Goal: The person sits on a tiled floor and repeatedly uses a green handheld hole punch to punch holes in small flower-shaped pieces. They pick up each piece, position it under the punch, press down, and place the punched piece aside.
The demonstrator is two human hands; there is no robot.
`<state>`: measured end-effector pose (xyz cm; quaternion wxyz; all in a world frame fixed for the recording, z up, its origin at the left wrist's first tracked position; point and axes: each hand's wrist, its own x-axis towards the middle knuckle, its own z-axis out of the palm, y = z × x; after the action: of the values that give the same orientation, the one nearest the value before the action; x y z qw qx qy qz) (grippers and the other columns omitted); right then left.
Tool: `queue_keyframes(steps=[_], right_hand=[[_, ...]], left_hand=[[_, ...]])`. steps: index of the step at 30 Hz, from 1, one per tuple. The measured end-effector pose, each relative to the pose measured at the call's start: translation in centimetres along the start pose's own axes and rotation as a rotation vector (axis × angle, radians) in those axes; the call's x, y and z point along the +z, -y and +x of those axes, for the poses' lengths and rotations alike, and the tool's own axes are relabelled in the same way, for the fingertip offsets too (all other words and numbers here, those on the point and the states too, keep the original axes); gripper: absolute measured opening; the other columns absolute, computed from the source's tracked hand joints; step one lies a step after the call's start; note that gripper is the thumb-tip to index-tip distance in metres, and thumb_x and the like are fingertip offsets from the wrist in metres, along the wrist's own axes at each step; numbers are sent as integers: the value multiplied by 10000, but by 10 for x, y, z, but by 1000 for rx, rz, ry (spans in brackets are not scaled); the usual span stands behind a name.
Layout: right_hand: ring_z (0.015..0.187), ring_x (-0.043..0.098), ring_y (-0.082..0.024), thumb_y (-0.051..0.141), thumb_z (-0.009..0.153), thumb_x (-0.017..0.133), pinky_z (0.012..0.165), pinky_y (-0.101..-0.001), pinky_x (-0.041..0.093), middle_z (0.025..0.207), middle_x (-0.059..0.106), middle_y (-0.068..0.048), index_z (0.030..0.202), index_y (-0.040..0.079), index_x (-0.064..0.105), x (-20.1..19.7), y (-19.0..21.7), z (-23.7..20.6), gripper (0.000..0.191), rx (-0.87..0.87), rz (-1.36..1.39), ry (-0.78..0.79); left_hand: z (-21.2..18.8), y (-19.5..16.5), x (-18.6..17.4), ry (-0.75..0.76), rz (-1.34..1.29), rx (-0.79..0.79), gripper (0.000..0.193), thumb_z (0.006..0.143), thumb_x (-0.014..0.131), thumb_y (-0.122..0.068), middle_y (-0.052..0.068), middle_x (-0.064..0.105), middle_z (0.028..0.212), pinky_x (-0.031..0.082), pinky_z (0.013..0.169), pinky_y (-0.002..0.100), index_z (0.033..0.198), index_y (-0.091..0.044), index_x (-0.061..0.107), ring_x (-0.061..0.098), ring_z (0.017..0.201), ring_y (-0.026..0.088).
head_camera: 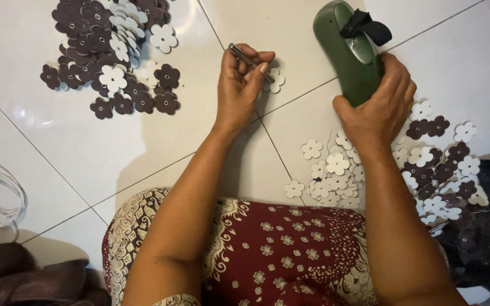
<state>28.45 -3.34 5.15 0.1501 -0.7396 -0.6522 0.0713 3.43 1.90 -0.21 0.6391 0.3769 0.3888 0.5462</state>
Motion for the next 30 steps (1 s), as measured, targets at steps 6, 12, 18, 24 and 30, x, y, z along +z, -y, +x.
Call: queue_keyframes(steps=[6,12,18,24,30], right_hand=[[1328,438,-368,212,782,809,1100,-525,406,1433,457,-165,1483,55,350,3,-2,1,853,18,-2,15],[1332,441,-366,193,764,797,1118,-525,406,1446,461,-160,1483,57,358,3,-3,-1,853,10,-9,3],[1324,435,-374,191,753,792,1100,-533,399,1436,456,-180,1481,39,356,3,-4,1,863,12,0,11],[1327,442,-384,178,758,798,1105,-539,395,1441,466,-179,1476,32,371,0,0,0,848,-13,8,-11],[1337,478,-410,157,774,845,1117,-535,415,1438,517,-218,1521,16,412,-23,18,5,875,54,150,54]], left_hand=[[-1,-3,2,1,87,-5,218,1080,583,-7,98,687,1238,557,971,285,1239,-88,458,649,1253,159],[-3,-3,3,-5,129,-17,214,1081,597,-13,90,700,1218,554,924,274,1230,-89,465,651,1184,135],[-7,-9,9,17,301,38,217,1075,630,-30,81,712,1170,588,1003,295,1236,-76,492,693,1159,137],[-17,-18,16,94,527,66,263,1027,608,30,61,713,1204,595,988,292,1252,-98,560,719,1146,155],[-17,-24,22,96,713,250,255,986,697,13,43,702,1194,589,957,292,1199,-105,621,717,1098,185]])
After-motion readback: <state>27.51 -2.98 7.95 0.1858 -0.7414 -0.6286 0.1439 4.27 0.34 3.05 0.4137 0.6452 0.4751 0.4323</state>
